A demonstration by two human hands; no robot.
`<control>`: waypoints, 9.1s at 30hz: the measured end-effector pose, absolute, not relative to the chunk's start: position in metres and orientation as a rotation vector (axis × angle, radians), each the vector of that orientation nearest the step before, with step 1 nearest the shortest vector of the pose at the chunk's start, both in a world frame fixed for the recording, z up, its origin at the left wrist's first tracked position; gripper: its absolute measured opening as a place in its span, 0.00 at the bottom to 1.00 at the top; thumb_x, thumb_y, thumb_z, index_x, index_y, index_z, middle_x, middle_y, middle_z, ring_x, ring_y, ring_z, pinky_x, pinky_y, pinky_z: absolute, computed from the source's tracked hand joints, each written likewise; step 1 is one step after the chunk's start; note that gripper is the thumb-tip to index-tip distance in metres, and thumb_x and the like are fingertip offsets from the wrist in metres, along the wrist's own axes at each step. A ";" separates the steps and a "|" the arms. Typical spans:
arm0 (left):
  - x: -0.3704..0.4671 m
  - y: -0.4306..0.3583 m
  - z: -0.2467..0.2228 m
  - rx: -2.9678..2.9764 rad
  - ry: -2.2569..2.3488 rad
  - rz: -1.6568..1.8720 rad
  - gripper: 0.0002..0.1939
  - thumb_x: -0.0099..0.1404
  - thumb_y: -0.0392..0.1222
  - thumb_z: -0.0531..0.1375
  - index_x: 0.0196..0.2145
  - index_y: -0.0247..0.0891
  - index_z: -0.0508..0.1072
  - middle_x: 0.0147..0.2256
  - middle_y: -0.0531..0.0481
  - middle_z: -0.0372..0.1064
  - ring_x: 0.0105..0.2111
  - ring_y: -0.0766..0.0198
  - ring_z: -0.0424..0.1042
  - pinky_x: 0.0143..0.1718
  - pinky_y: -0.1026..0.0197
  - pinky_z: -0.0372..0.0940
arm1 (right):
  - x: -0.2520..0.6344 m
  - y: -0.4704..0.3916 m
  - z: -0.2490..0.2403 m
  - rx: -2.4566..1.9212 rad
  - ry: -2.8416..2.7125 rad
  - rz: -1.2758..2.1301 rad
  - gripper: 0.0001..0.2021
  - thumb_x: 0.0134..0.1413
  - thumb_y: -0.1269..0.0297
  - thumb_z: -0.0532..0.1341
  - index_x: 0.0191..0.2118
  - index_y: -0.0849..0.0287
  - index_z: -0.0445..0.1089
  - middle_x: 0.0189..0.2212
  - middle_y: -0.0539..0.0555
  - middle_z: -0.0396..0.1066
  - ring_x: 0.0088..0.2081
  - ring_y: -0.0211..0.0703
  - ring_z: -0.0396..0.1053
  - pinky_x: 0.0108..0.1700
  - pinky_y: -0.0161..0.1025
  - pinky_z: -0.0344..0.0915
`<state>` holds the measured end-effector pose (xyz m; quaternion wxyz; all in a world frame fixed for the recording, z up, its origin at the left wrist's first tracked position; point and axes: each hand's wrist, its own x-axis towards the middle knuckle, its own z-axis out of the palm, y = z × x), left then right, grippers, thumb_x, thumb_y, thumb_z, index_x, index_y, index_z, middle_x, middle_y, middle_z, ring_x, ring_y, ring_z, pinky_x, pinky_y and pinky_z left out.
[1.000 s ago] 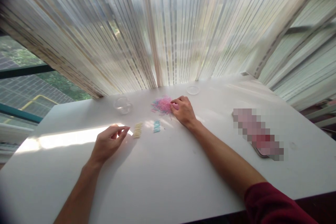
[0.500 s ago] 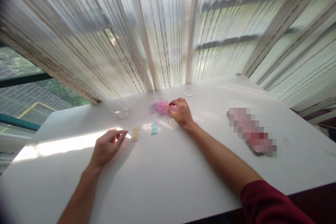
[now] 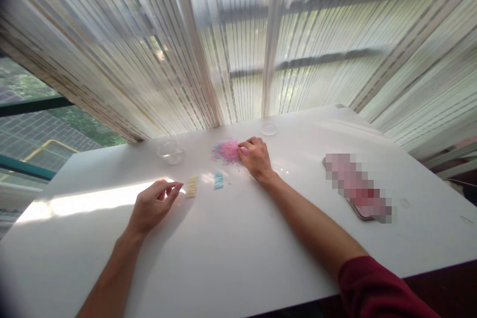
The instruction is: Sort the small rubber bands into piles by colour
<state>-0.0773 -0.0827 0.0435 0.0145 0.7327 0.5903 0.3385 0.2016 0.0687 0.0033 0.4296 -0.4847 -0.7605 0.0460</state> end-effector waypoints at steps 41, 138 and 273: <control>-0.072 -0.086 0.045 2.308 1.678 1.026 0.09 0.67 0.44 0.60 0.37 0.40 0.80 0.24 0.56 0.62 0.22 0.72 0.60 0.25 0.68 0.58 | 0.172 0.006 0.023 -0.615 -1.924 0.496 0.05 0.59 0.69 0.61 0.37 0.55 0.75 0.32 0.53 0.72 0.35 0.42 0.70 0.40 0.40 0.68; -0.036 -0.090 0.032 2.332 1.648 1.195 0.12 0.67 0.43 0.63 0.47 0.40 0.75 0.27 0.57 0.66 0.21 0.73 0.59 0.26 0.69 0.60 | 0.164 -0.009 0.028 -0.465 -2.082 0.237 0.05 0.58 0.72 0.60 0.37 0.55 0.68 0.32 0.54 0.72 0.35 0.43 0.68 0.40 0.41 0.68; -0.088 -0.084 0.037 2.220 1.703 0.888 0.11 0.67 0.50 0.61 0.40 0.46 0.82 0.36 0.52 0.71 0.23 0.72 0.63 0.27 0.67 0.63 | 0.191 0.035 0.023 -0.926 -1.979 0.415 0.05 0.58 0.65 0.61 0.33 0.55 0.74 0.34 0.55 0.75 0.39 0.48 0.70 0.46 0.47 0.66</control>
